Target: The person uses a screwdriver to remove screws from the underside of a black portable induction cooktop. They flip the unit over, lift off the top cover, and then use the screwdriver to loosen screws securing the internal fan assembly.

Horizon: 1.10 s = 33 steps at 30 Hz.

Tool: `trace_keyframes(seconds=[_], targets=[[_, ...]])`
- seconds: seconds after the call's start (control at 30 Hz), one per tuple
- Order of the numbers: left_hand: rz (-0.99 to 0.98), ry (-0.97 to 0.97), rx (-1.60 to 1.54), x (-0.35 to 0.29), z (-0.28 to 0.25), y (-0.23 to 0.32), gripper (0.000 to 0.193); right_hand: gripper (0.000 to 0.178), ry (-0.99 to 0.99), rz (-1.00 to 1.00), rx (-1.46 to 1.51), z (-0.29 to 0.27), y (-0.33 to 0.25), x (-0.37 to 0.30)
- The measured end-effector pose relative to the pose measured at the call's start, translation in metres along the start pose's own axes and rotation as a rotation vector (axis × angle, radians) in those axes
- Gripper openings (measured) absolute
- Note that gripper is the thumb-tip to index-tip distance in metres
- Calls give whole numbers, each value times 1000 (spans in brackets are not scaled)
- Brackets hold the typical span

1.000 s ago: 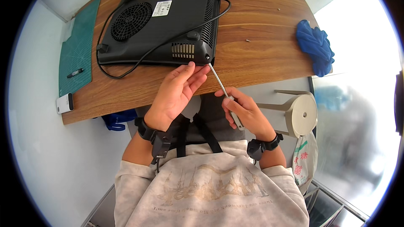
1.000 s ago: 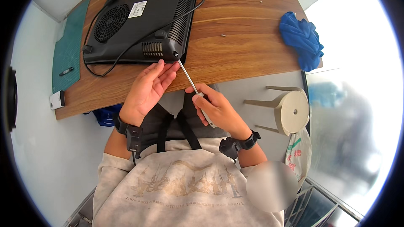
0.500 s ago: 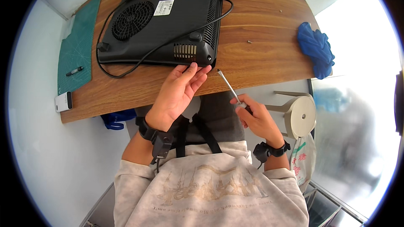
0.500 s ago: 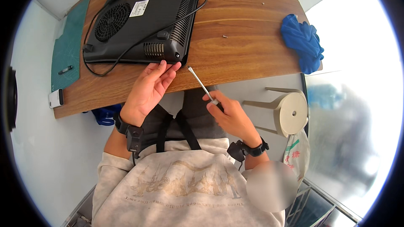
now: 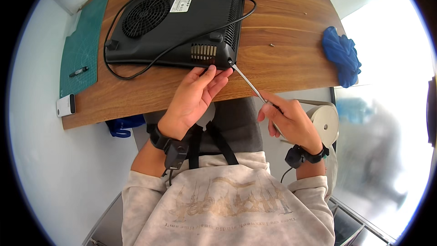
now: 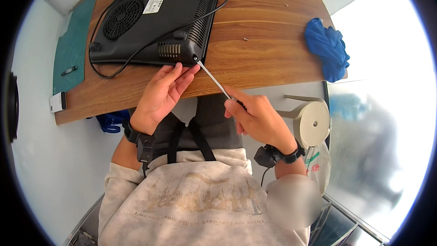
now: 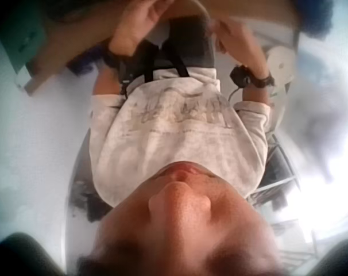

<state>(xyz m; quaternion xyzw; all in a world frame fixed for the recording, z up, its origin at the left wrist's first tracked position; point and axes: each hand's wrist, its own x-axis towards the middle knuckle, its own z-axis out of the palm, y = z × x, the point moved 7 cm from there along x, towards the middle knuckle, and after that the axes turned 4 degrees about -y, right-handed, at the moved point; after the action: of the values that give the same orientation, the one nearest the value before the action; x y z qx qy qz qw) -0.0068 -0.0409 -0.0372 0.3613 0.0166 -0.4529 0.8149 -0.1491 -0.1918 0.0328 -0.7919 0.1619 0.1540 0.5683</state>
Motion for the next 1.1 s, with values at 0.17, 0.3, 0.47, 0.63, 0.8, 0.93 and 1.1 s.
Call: trace_keyframes(seconds=[0.17,0.3,0.47,0.63,0.8,0.93,1.1], targets=[[-2,1,6,0,-1,-1,16,38,30,24,8,0,5,3],[-1,2,11,0,0,0,15,36,84,-32,-95,3,-4,5],[2,5,3,1,1,-1,13,35,336,-415,-317,10,3,2],[7,24,15,0,0,-1,14,37,409,-431,-261,23,20,8],[9,28,28,0,3,1,16,36,306,-256,-106,22,28,14],[10,35,38,0,1,1,16,35,124,15,-3,10,22,10],[26,37,37,0,0,-2,16,33,351,-367,-237,6,10,6]])
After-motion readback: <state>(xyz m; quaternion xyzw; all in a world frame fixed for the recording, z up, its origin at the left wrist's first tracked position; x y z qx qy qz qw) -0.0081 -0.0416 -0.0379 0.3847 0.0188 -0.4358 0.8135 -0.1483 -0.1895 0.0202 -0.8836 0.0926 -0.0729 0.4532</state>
